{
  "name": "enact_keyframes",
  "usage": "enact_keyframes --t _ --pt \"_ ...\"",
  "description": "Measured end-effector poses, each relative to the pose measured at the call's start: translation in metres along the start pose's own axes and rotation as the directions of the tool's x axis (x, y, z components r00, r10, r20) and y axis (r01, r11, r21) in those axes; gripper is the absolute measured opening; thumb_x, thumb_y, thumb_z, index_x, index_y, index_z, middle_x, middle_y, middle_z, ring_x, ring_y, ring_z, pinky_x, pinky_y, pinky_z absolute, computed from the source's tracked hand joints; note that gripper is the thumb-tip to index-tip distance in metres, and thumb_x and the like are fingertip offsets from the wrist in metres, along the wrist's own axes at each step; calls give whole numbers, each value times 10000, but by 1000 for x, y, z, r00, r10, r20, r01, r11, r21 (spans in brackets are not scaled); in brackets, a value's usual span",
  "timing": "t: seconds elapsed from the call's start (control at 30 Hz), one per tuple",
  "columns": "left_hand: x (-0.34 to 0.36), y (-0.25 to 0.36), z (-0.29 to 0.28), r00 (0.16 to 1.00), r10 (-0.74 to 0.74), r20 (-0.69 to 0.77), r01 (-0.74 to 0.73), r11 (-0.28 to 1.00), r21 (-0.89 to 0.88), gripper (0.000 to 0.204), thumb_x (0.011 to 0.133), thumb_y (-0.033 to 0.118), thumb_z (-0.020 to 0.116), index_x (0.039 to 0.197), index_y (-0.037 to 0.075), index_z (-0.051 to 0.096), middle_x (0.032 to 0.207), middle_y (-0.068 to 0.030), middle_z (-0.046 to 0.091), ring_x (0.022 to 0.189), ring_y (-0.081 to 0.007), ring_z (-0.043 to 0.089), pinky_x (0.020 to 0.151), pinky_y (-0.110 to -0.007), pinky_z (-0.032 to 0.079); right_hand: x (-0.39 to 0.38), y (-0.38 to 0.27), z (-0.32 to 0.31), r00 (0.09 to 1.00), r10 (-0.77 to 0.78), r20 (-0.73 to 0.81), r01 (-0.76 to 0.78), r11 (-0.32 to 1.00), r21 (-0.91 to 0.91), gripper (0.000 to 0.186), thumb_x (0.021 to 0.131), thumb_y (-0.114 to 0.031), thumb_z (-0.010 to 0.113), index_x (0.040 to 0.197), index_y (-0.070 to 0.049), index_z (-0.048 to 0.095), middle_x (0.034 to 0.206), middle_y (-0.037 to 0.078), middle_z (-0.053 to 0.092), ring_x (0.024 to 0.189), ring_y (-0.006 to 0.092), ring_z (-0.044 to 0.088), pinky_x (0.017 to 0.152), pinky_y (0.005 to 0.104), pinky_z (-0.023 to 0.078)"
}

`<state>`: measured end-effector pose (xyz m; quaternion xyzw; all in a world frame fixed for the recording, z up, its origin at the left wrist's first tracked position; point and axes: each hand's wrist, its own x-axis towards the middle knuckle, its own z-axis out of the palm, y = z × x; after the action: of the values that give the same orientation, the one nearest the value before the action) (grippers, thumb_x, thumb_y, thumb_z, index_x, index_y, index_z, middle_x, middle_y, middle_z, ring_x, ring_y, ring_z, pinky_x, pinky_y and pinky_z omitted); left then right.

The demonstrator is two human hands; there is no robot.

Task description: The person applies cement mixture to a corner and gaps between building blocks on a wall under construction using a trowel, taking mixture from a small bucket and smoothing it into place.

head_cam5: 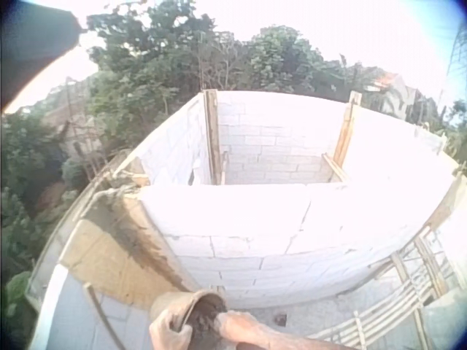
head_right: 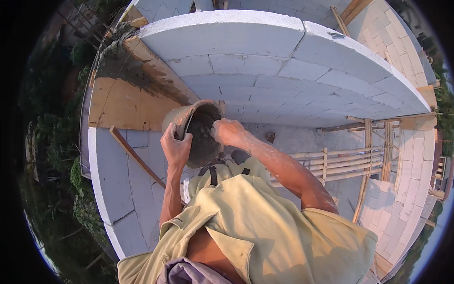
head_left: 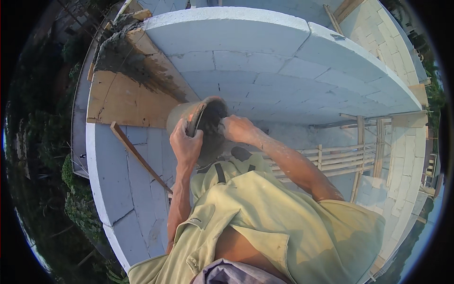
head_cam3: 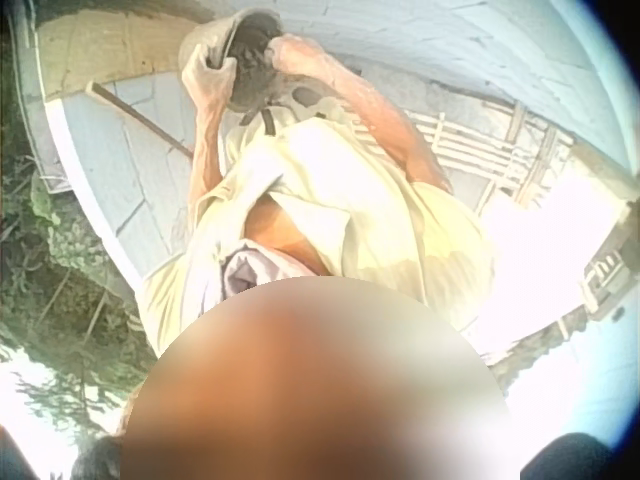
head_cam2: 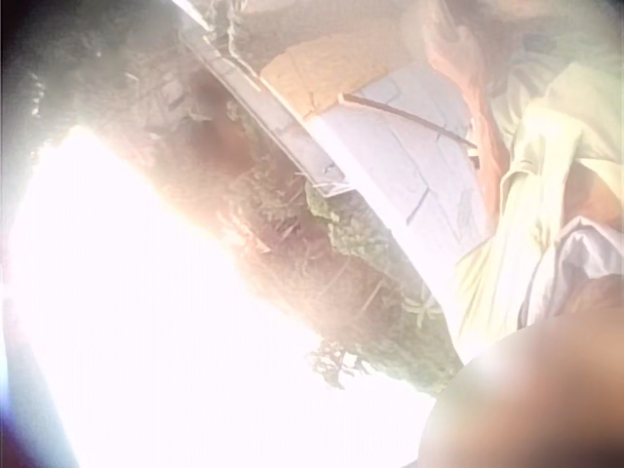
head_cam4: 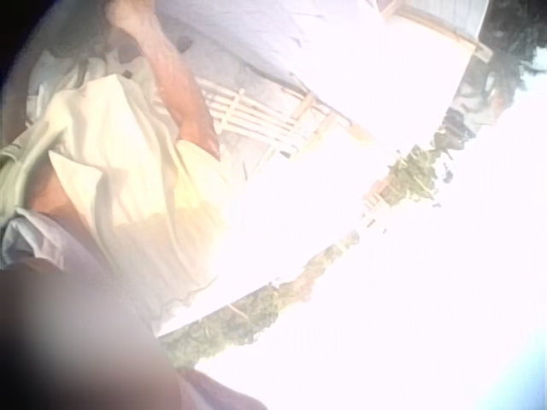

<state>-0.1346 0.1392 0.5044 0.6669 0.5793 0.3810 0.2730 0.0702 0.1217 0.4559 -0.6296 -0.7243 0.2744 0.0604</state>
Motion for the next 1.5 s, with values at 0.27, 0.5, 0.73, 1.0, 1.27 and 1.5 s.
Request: enact_keyframes --t 0.27,0.5,0.73,1.0,1.27,1.5 --pt "1 -2 -32 999 -15 -48 7 985 -170 329 682 34 697 722 27 370 646 -25 351 613 -115 329 540 -319 317 -4 -14 -19 855 -24 519 -322 759 566 410 1006 -433 622 1087 -44 722 691 28 573 534 143 553 459 328 446" --pt "3 -58 -66 923 -340 -179 191 810 -555 148 774 1 673 793 40 531 713 54 488 644 -48 410 575 -249 361 -6 -74 -40 769 -37 638 -530 520 670 402 1039 -461 612 1159 -79 656 744 -9 559 516 75 520 398 253 409" --pt "-17 -133 -99 820 -553 -151 229 558 -797 138 781 -3 680 869 70 603 824 52 562 713 -51 479 640 -230 390 20 -156 -129 829 -191 526 -367 524 769 367 1025 -348 649 1211 -34 609 807 -6 568 539 50 520 441 219 404" --pt "-38 -148 -104 824 -535 -187 287 678 -676 132 764 12 684 802 74 573 773 62 534 697 -48 451 619 -248 379 179 -249 -165 768 -633 96 -261 -172 950 364 1062 -269 566 1295 2 498 906 34 553 619 70 557 431 247 492" --pt "-36 -147 -111 813 -554 -180 333 696 -636 182 759 -7 675 778 97 527 759 74 481 675 -49 414 595 -245 340 308 -309 -138 813 -554 -180 -383 -741 552 381 1072 -303 453 1190 53 517 801 54 555 577 142 556 479 298 492" --pt "-24 -143 -97 884 -458 -94 250 633 -733 176 805 34 687 948 26 585 891 17 575 755 -95 525 701 -260 450 109 -170 -133 913 -406 -40 124 184 975 376 903 -213 683 1214 -22 593 789 76 627 527 144 618 456 305 494"
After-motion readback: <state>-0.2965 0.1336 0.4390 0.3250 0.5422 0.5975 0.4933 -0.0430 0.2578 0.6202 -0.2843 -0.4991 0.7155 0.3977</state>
